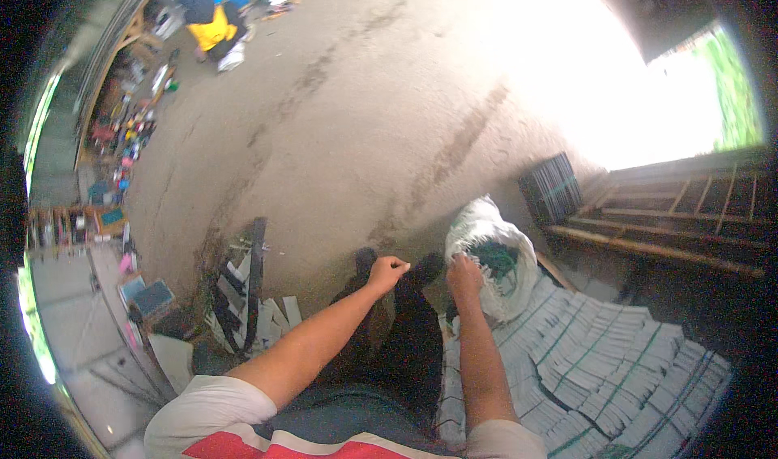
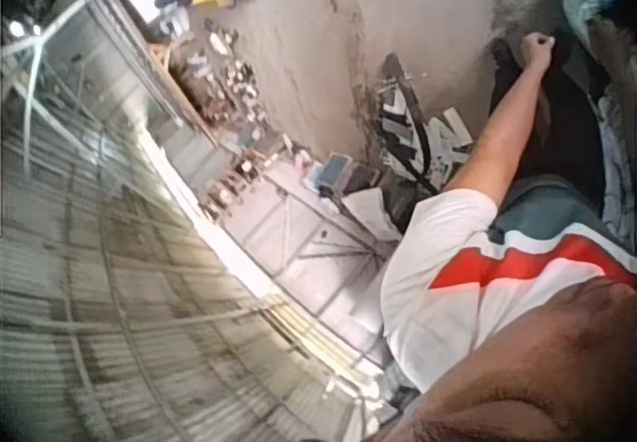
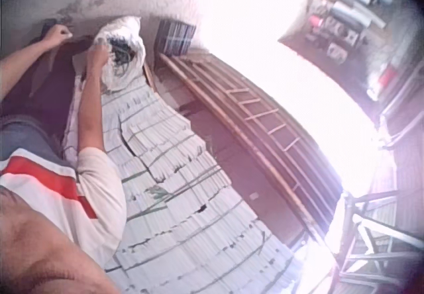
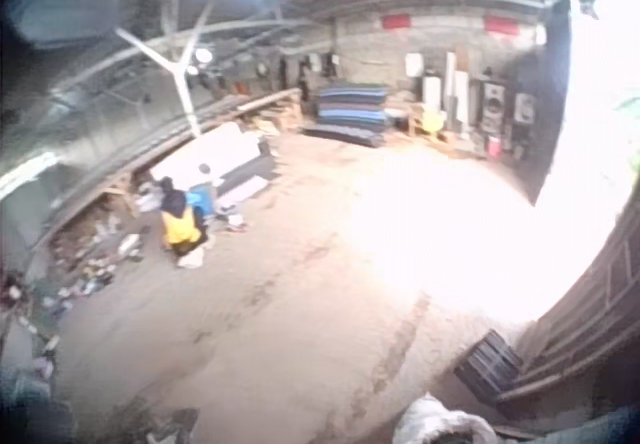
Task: The person sweeps debris on a concrete floor using a broom, gathering small pieces into a pile. They then use a white sack to collect the swept debris, lifting and moving the sack to a different location.
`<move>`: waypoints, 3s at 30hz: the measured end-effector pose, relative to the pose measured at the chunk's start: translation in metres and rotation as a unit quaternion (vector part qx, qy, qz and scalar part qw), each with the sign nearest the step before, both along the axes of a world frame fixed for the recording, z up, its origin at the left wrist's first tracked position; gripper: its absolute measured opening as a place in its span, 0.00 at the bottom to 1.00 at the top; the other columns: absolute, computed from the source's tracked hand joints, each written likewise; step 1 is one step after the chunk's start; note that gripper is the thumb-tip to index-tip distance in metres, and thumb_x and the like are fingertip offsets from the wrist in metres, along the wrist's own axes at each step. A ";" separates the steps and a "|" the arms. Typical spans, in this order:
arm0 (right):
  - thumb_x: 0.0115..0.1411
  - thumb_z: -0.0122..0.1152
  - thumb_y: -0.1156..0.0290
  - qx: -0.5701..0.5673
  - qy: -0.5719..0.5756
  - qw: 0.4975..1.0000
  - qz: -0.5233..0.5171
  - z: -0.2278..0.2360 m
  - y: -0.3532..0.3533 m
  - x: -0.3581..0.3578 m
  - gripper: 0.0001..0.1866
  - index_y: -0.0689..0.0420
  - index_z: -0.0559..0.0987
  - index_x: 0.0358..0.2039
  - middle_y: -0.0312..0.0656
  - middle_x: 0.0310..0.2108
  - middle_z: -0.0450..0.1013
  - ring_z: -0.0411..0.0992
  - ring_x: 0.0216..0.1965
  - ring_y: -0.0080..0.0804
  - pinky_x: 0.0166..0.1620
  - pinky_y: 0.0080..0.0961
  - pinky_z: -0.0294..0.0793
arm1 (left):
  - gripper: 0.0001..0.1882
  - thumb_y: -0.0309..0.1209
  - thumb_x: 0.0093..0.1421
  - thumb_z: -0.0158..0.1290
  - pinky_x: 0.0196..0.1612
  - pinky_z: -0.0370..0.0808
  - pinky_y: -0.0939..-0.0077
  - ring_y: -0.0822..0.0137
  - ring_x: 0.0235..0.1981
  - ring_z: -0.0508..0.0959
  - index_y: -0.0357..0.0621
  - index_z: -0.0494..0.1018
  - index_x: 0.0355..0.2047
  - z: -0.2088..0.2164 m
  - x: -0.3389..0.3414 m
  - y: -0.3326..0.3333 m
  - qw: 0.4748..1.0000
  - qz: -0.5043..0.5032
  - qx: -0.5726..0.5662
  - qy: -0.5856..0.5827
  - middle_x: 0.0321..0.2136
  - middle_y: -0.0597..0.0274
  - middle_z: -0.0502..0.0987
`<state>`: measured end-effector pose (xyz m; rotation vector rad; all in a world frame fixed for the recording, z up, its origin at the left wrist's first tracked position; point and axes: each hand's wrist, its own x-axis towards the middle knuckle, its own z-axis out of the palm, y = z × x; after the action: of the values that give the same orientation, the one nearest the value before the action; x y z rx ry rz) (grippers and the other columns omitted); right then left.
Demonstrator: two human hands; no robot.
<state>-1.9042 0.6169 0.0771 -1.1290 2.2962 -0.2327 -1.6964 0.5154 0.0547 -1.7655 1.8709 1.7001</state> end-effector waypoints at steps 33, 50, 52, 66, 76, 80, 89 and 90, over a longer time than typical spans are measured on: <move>0.59 0.62 0.58 -0.019 -0.034 0.653 0.756 0.135 -0.150 0.739 0.19 0.51 0.79 0.49 0.48 0.44 0.78 0.75 0.48 0.48 0.49 0.44 0.75 | 0.20 0.43 0.61 0.59 0.39 0.74 0.59 0.59 0.34 0.79 0.35 0.77 0.42 0.037 0.635 0.204 0.640 0.764 -0.062 0.063 0.34 0.52 0.80; 0.58 0.61 0.59 0.012 -0.031 0.494 0.869 0.134 -0.196 1.029 0.19 0.56 0.77 0.47 0.54 0.42 0.77 0.75 0.46 0.53 0.48 0.48 0.75 | 0.19 0.39 0.60 0.61 0.31 0.78 0.67 0.68 0.28 0.79 0.37 0.76 0.43 0.100 0.826 0.190 0.475 0.875 -0.060 0.076 0.33 0.58 0.80; 0.58 0.61 0.59 0.010 -0.051 0.492 0.869 0.136 -0.171 1.057 0.19 0.56 0.77 0.46 0.53 0.42 0.77 0.75 0.46 0.53 0.48 0.49 0.75 | 0.18 0.39 0.60 0.61 0.34 0.79 0.66 0.67 0.29 0.80 0.38 0.76 0.44 0.078 0.848 0.217 0.484 0.868 -0.082 0.076 0.35 0.58 0.80; 0.58 0.63 0.58 -0.026 -0.056 0.528 0.847 0.082 0.037 1.247 0.20 0.52 0.79 0.49 0.53 0.40 0.78 0.75 0.45 0.53 0.48 0.47 0.74 | 0.21 0.40 0.60 0.61 0.34 0.77 0.65 0.62 0.31 0.79 0.38 0.75 0.46 0.063 1.045 0.425 0.509 0.858 -0.059 -0.010 0.38 0.51 0.78; 0.57 0.63 0.60 -0.033 -0.099 0.526 0.844 0.094 0.223 1.413 0.19 0.55 0.79 0.46 0.51 0.36 0.79 0.77 0.42 0.53 0.45 0.46 0.75 | 0.18 0.38 0.59 0.62 0.34 0.77 0.66 0.64 0.35 0.79 0.37 0.75 0.43 0.018 1.189 0.618 0.375 0.914 -0.141 0.060 0.38 0.54 0.78; 0.57 0.62 0.60 -0.021 -0.149 0.545 0.825 0.086 0.252 1.467 0.19 0.56 0.80 0.46 0.53 0.38 0.78 0.76 0.42 0.54 0.46 0.46 0.74 | 0.17 0.37 0.60 0.62 0.31 0.77 0.70 0.66 0.31 0.78 0.37 0.75 0.42 0.056 1.243 0.635 0.404 0.899 -0.164 0.026 0.37 0.57 0.77; 0.57 0.64 0.63 -0.057 -0.185 0.520 0.832 0.011 0.352 1.626 0.23 0.59 0.76 0.51 0.55 0.47 0.76 0.73 0.49 0.56 0.52 0.45 0.72 | 0.16 0.35 0.59 0.63 0.30 0.77 0.72 0.69 0.34 0.78 0.38 0.76 0.41 0.016 1.405 0.702 0.413 0.894 -0.126 0.121 0.34 0.60 0.79; 0.56 0.65 0.62 0.014 -0.170 0.538 0.826 0.011 0.359 1.643 0.26 0.59 0.75 0.54 0.55 0.48 0.75 0.73 0.50 0.54 0.53 0.44 0.72 | 0.16 0.35 0.59 0.62 0.31 0.77 0.71 0.69 0.34 0.78 0.38 0.76 0.42 0.018 1.422 0.706 0.431 0.892 -0.101 0.094 0.35 0.60 0.79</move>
<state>-0.2611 0.9758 0.0876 -2.3451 0.1697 0.3242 -0.2749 1.2217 0.0729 -4.0512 -1.0433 1.4030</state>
